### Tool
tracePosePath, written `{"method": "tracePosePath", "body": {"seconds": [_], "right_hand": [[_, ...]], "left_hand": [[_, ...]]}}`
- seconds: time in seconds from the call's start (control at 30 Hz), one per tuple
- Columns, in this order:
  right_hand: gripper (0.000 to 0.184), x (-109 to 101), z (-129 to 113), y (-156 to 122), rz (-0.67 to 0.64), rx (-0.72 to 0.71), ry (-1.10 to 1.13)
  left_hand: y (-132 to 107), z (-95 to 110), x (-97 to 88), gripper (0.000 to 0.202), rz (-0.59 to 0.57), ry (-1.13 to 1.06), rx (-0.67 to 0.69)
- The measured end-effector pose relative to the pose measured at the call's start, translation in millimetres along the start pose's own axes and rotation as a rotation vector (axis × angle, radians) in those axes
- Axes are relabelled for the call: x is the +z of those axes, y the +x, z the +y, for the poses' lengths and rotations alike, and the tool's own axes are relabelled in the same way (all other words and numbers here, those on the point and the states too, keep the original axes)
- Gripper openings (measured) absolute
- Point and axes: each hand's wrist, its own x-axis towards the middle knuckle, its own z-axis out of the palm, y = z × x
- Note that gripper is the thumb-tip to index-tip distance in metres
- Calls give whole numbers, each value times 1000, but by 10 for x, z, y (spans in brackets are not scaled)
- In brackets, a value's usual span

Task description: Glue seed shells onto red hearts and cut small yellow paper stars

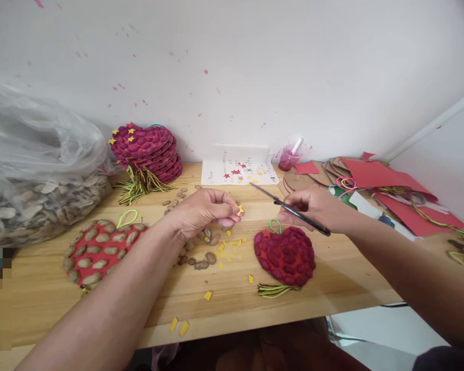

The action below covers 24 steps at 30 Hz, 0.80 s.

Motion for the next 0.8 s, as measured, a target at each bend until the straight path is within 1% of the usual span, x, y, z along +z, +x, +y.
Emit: {"method": "tracePosePath", "body": {"seconds": [0.07, 0.17, 0.23, 0.37, 0.5, 0.63, 0.8], "right_hand": [[40, 93, -34, 39, 36, 50, 210], [34, 263, -103, 114, 65, -16, 422], [31, 367, -154, 161, 47, -38, 513], [22, 510, -215, 222, 25, -13, 591], [14, 595, -195, 244, 30, -17, 643], [11, 642, -161, 251, 62, 2, 702], [7, 643, -117, 254, 45, -22, 730]], "left_hand": [[-7, 8, 14, 17, 4, 11, -3], [-12, 8, 23, 15, 0, 21, 3], [-18, 10, 28, 14, -4, 44, 11], [-46, 19, 55, 11, -1, 105, 42], [-59, 11, 102, 9, 5, 173, 80], [-40, -16, 137, 7, 41, 240, 98], [-10, -56, 156, 10, 61, 240, 75]]}}
